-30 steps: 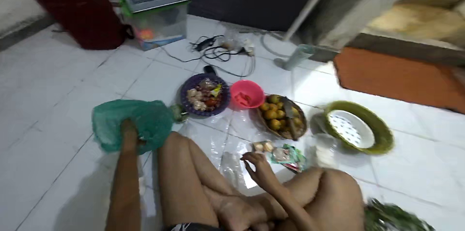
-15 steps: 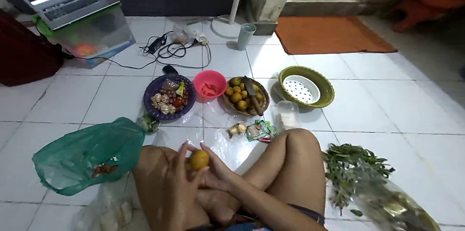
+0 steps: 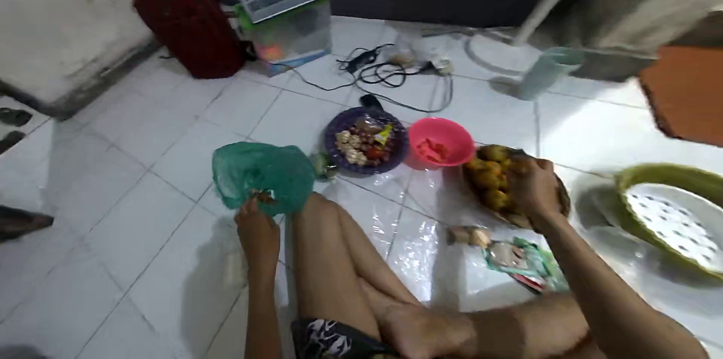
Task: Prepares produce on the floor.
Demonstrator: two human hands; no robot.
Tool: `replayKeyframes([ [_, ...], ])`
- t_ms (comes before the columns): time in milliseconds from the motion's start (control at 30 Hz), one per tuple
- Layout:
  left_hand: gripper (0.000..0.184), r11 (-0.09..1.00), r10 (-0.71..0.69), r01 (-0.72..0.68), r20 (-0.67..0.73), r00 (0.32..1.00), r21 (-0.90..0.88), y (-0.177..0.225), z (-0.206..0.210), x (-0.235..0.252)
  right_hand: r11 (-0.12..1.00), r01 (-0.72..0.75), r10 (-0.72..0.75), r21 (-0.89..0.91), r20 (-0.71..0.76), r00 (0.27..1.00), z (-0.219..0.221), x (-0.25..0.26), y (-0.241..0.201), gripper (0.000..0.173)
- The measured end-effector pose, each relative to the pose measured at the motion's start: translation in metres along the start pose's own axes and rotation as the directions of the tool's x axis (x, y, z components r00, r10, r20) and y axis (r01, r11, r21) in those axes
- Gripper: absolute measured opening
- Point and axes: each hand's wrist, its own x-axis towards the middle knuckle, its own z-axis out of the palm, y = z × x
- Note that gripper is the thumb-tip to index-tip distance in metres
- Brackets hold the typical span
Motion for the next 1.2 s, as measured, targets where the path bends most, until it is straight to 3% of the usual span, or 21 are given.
replayKeyframes([
  [100, 0.043, 0.996, -0.079, 0.077, 0.043, 0.996, 0.052, -0.015, -0.005, 0.019, 0.968, 0.130, -0.090, -0.215, 0.185, 0.979, 0.016, 0.003, 0.011, 0.040],
  [167, 0.039, 0.999, -0.019, 0.015, 0.082, 0.996, 0.043, -0.022, -0.003, 0.042, 0.958, 0.098, -0.031, -0.270, 0.243, 0.969, 0.020, 0.006, 0.010, 0.044],
  [267, 0.040, 0.997, 0.073, -0.075, 0.264, 0.962, -0.005, -0.025, 0.012, 0.091, 0.953, 0.064, 0.016, -0.296, 0.260, 0.965, 0.014, 0.009, 0.005, 0.048],
  [333, 0.057, 0.999, 0.035, -0.027, 0.344, 0.938, -0.028, -0.016, 0.031, 0.110, 0.962, 0.064, -0.004, -0.266, 0.222, 0.975, 0.004, 0.000, -0.002, 0.051],
  [400, 0.073, 0.984, -0.075, 0.133, 0.402, 0.913, -0.117, -0.007, 0.047, 0.108, 0.972, 0.110, -0.073, -0.209, 0.177, 0.982, -0.004, -0.014, -0.001, 0.047],
  [500, 0.048, 0.959, -0.037, 0.143, 0.393, 0.919, -0.244, -0.009, 0.087, 0.100, 0.964, 0.222, -0.192, -0.146, 0.195, 0.962, -0.008, -0.037, 0.013, 0.037],
  [567, 0.046, 0.985, -0.108, 0.163, 0.530, 0.841, -0.059, 0.011, 0.086, 0.103, 0.941, 0.322, -0.296, -0.103, 0.207, 0.933, -0.009, -0.059, 0.025, 0.032],
  [633, 0.044, 0.969, -0.213, 0.247, 0.489, 0.846, -0.006, 0.025, 0.081, 0.098, 0.926, 0.374, -0.357, -0.043, 0.213, 0.909, -0.011, -0.084, 0.026, 0.030],
  [700, 0.044, 0.969, -0.206, 0.246, 0.455, 0.866, -0.030, 0.026, 0.085, 0.097, 0.917, 0.400, -0.391, 0.000, 0.215, 0.895, -0.016, -0.104, 0.025, 0.030],
  [800, 0.045, 0.993, -0.118, 0.097, 0.527, 0.842, 0.066, 0.020, 0.074, 0.102, 0.923, 0.383, -0.384, 0.047, 0.209, 0.899, -0.024, -0.126, 0.019, 0.031],
  [867, 0.044, 0.988, -0.116, 0.149, 0.474, 0.873, -0.034, 0.006, 0.067, 0.105, 0.921, 0.380, -0.389, 0.085, 0.195, 0.900, -0.030, -0.134, 0.011, 0.031],
  [933, 0.045, 0.888, -0.217, 0.339, 0.366, 0.905, -0.311, -0.004, 0.048, 0.103, 0.910, 0.399, -0.414, 0.117, 0.175, 0.893, -0.033, -0.141, 0.006, 0.033],
  [967, 0.048, 0.839, -0.231, 0.354, 0.318, 0.919, -0.413, -0.005, 0.035, 0.102, 0.902, 0.411, -0.428, 0.129, 0.162, 0.889, -0.034, -0.144, 0.003, 0.033],
  [1000, 0.048, 0.871, -0.199, 0.313, 0.309, 0.930, -0.380, -0.007, 0.021, 0.109, 0.896, 0.422, -0.440, 0.139, 0.153, 0.885, -0.035, -0.145, 0.000, 0.033],
  [1067, 0.044, 0.996, -0.093, 0.089, 0.399, 0.912, 0.029, -0.008, 0.001, 0.145, 0.886, 0.435, -0.457, 0.158, 0.149, 0.877, -0.035, -0.148, -0.005, 0.034],
  [1100, 0.039, 0.979, -0.083, -0.019, 0.481, 0.873, 0.203, -0.009, -0.005, 0.165, 0.883, 0.438, -0.463, 0.167, 0.157, 0.873, -0.034, -0.149, -0.008, 0.033],
  [1167, 0.036, 0.946, -0.094, -0.114, 0.594, 0.799, 0.303, -0.009, -0.025, 0.180, 0.876, 0.446, -0.476, 0.184, 0.173, 0.863, -0.031, -0.149, -0.015, 0.034],
  [1200, 0.042, 0.952, -0.127, -0.071, 0.597, 0.792, 0.297, -0.007, -0.039, 0.177, 0.870, 0.451, -0.485, 0.199, 0.176, 0.857, -0.029, -0.149, -0.019, 0.034],
])
